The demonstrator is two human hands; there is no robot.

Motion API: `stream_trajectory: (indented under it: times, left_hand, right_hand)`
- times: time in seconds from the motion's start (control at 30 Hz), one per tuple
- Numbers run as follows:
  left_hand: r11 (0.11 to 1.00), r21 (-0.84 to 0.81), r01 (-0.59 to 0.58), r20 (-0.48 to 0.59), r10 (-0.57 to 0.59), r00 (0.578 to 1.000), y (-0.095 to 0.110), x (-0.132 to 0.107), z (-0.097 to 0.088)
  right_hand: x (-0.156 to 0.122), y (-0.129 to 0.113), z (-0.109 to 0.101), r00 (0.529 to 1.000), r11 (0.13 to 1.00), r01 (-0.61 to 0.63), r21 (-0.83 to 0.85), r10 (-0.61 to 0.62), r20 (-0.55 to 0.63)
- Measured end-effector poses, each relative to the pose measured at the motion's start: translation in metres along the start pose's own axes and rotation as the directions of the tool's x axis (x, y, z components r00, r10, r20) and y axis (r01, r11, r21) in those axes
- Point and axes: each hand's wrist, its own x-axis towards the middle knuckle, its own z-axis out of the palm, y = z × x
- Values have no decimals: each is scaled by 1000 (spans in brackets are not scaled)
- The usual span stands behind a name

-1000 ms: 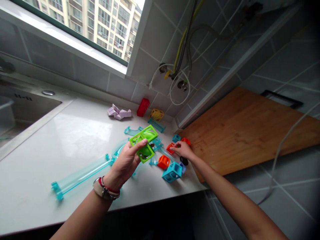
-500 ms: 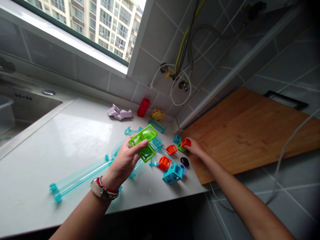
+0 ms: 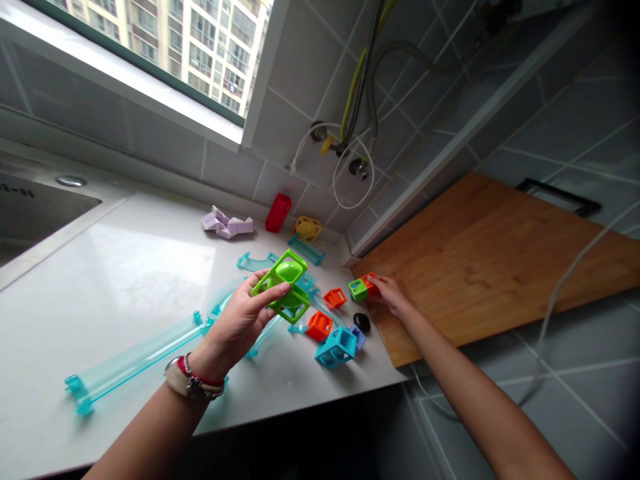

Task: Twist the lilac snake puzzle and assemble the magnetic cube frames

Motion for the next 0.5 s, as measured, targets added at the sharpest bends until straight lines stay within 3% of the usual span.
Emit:
stream_trajectory:
  times: [0.23, 0.5]
  left_hand:
    - [999, 47, 3, 4, -4, 1000, 1, 0, -5]
    - [999, 42, -5, -17, 6, 1000, 5, 1, -3]
  right_hand:
    - [5, -5, 35, 984, 925, -150, 348, 106, 143]
    - [6, -15, 47, 989, 805, -141, 576, 87, 121]
